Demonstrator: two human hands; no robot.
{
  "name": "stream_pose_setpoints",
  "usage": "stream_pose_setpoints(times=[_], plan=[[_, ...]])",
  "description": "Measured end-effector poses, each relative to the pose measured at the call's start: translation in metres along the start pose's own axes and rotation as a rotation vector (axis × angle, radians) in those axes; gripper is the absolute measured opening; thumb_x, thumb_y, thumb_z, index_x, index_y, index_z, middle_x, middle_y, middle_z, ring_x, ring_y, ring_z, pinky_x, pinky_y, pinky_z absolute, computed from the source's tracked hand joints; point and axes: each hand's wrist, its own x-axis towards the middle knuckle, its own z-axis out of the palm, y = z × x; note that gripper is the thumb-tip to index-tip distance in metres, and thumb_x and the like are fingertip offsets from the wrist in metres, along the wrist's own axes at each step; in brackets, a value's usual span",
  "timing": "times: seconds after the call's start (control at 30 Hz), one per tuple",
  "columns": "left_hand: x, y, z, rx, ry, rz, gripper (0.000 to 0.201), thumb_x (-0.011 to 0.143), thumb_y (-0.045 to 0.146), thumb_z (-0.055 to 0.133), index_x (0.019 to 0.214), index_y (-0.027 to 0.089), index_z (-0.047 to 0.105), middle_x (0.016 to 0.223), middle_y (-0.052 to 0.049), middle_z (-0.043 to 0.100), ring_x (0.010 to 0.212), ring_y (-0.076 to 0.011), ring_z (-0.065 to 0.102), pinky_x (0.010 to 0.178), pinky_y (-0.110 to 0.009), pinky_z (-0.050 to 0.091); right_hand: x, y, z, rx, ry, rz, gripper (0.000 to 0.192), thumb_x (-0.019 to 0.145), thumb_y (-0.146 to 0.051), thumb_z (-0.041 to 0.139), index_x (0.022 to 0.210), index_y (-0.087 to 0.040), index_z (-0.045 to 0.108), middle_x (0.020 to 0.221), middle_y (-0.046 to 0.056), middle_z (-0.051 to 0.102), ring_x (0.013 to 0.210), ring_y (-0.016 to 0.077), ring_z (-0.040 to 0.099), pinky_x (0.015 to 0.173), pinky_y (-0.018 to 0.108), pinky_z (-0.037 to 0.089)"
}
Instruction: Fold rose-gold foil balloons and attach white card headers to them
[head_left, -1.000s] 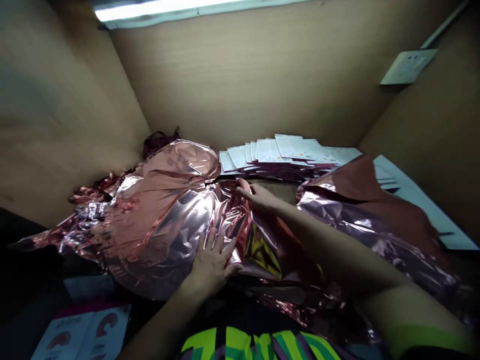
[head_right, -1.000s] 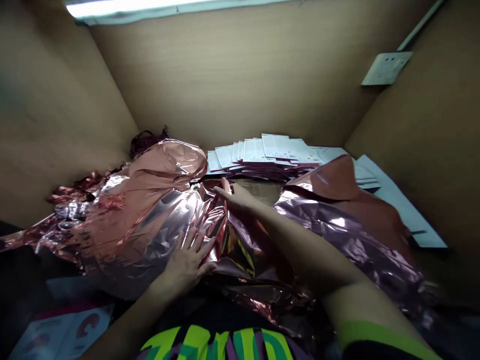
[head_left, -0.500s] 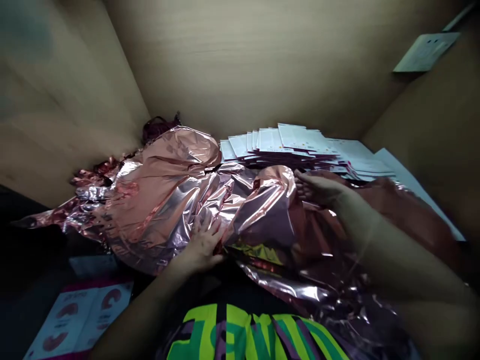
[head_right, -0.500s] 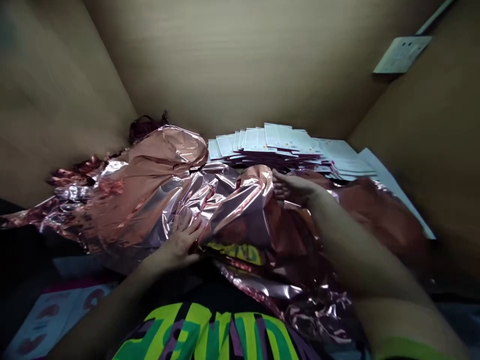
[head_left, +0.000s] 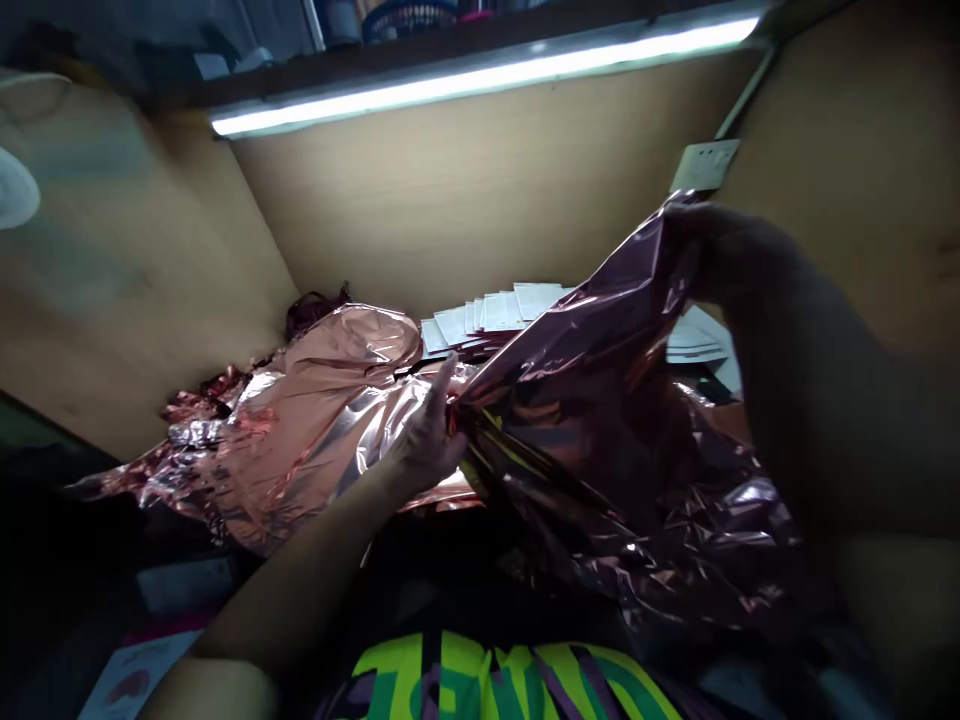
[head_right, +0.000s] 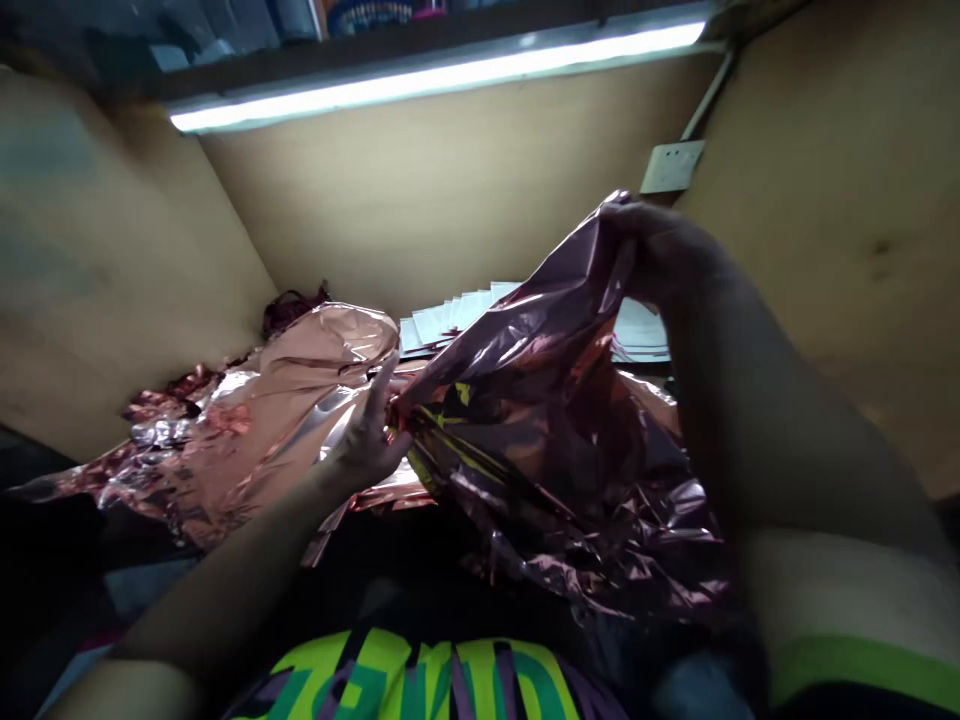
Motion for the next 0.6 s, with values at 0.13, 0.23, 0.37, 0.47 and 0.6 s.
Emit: stream_pose_setpoints(times=[0.13,0.23,0.37,0.47,0.6], plan=[[0.046,-0.014,0.017,-0.061,0.134,0.212,0.086,0.084,0.014,0.056,0.156,0.019,0.008,0.121,-0.014,0.059,0.091,-0.0164,0.064,0.078,-0.028,0.056,-0.014,-0.037,-0.037,0.138,-0.089,0.035,0.045,0.085,-0.020,0.025,0.052,0.004,0.046,0.099,-0.002,0.071,0.090,0.0053,0.062,0.065,0.024,0.039],[0.080,-0.015,0.020,-0.095,0.299,0.302,0.072,0.088,0.018,0.056,0.152,0.018,0.023,0.125,-0.015,0.057,0.097,-0.0158,0.063,0.079,-0.026,0.055,-0.032,-0.059,-0.054,0.088,-0.051,-0.092,0.039,0.077,-0.013,0.006,0.048,0.010,0.022,0.121,0.003,0.057,0.090,0.0066,0.058,0.055,0.027,0.032],[0.125,0.004,0.003,-0.177,0.483,0.250,0.027,0.093,0.029,0.057,0.117,0.018,0.063,0.102,-0.007,0.070,0.093,-0.0149,0.066,0.084,-0.027,0.055,-0.043,-0.073,-0.075,0.120,-0.019,-0.207,0.041,0.077,-0.011,0.006,0.048,0.008,0.028,0.128,0.001,0.054,0.090,0.0028,0.059,0.056,0.024,0.032],[0.147,0.020,-0.017,-0.363,0.550,0.188,0.021,0.091,0.037,0.060,0.097,0.019,0.070,0.089,-0.003,0.073,0.082,-0.0138,0.067,0.076,-0.026,0.056,-0.039,-0.072,-0.090,0.211,0.010,-0.149,0.050,0.091,-0.019,0.024,0.057,-0.002,0.056,0.095,-0.004,0.073,0.073,-0.0011,0.063,0.061,0.017,0.037],[0.155,0.026,-0.036,-0.666,0.524,0.042,0.025,0.084,0.040,0.069,0.097,0.019,0.070,0.092,-0.001,0.074,0.083,-0.0157,0.068,0.079,-0.031,0.058,-0.035,-0.065,-0.105,0.227,-0.045,-0.124,0.035,0.098,-0.015,0.040,0.080,-0.011,0.070,0.060,-0.004,0.068,0.053,0.0020,0.060,0.062,0.018,0.046]])
